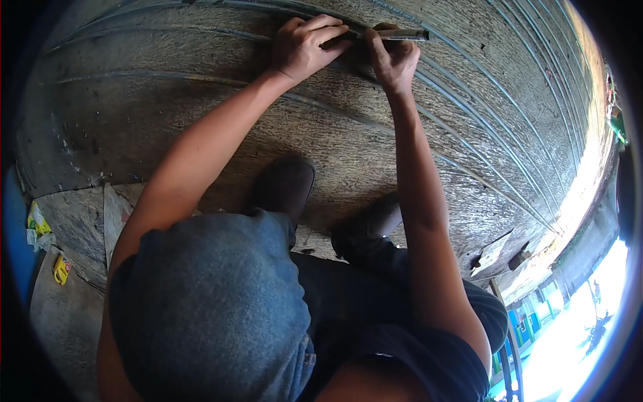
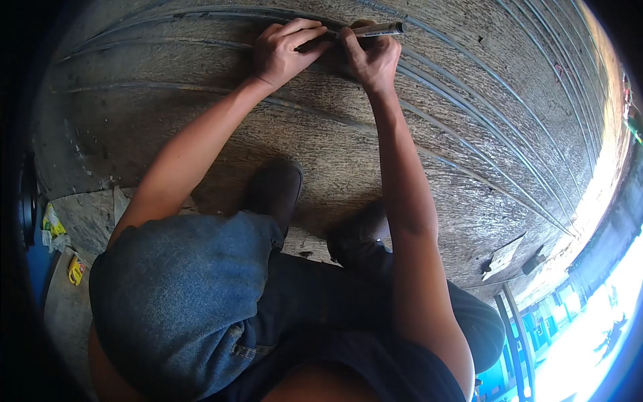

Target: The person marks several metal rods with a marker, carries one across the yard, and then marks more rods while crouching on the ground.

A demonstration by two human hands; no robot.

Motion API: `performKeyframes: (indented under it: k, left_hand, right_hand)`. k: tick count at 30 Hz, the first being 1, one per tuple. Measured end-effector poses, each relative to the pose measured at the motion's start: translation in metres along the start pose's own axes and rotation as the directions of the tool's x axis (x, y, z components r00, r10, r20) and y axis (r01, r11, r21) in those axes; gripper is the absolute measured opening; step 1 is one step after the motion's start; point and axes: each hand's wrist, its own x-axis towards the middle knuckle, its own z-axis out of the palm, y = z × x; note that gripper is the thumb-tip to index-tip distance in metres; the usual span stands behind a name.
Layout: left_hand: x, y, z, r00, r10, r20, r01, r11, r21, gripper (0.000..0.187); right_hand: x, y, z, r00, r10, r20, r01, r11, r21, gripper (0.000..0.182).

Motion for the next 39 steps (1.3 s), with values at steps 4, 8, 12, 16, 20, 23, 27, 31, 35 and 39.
performKeyframes:
  k: [4,8,12,16,20,23,27,31,35,39]
  left_hand:
    - [0.0,0.0,0.0,1.0,-0.002,0.011,0.002,1.0,0.005,0.026]
    - [0.0,-0.001,0.001,1.0,0.009,0.001,-0.009,1.0,0.006,0.027]
    - [0.0,0.0,0.001,1.0,0.003,-0.005,-0.003,1.0,0.007,0.027]
    - [-0.001,-0.002,0.002,1.0,0.0,0.007,0.0,1.0,0.015,0.027]
    - [-0.003,-0.003,0.005,1.0,-0.001,-0.014,0.001,1.0,0.012,0.026]
    - [-0.002,-0.003,0.005,1.0,-0.002,-0.013,0.002,1.0,0.016,0.026]
    - [-0.003,-0.003,0.005,1.0,-0.007,-0.008,0.007,1.0,0.023,0.027]
    - [-0.003,-0.005,0.006,1.0,-0.007,-0.006,0.007,1.0,0.025,0.027]
    - [-0.004,-0.007,0.008,1.0,0.015,-0.008,-0.015,1.0,0.017,0.027]
    - [-0.004,-0.006,0.007,1.0,0.01,-0.005,-0.01,1.0,0.017,0.027]
  right_hand:
    - [0.0,0.004,0.005,0.999,0.011,-0.05,-0.009,0.999,0.051,0.029]
    - [0.0,0.002,0.004,0.998,0.027,-0.051,-0.022,0.995,0.097,0.03]
    - [-0.001,0.001,0.002,1.0,0.0,-0.03,0.001,0.999,0.044,0.028]
    - [-0.001,0.002,0.003,0.999,0.02,-0.039,-0.019,0.999,0.035,0.025]
    - [-0.001,-0.003,0.002,0.999,0.017,-0.035,-0.015,0.999,0.048,0.024]
    - [-0.002,-0.001,0.001,0.999,0.034,-0.012,-0.033,0.998,0.044,0.024]
    - [-0.001,0.005,0.006,0.998,-0.019,-0.054,0.025,0.994,0.102,0.025]
    - [0.0,0.006,0.005,0.999,0.005,-0.053,-0.002,0.998,0.055,0.027]
    - [0.0,0.005,0.005,0.998,-0.007,-0.066,0.009,1.0,0.028,0.027]
    - [-0.001,0.004,0.003,0.999,0.014,-0.039,-0.009,0.994,0.109,0.027]
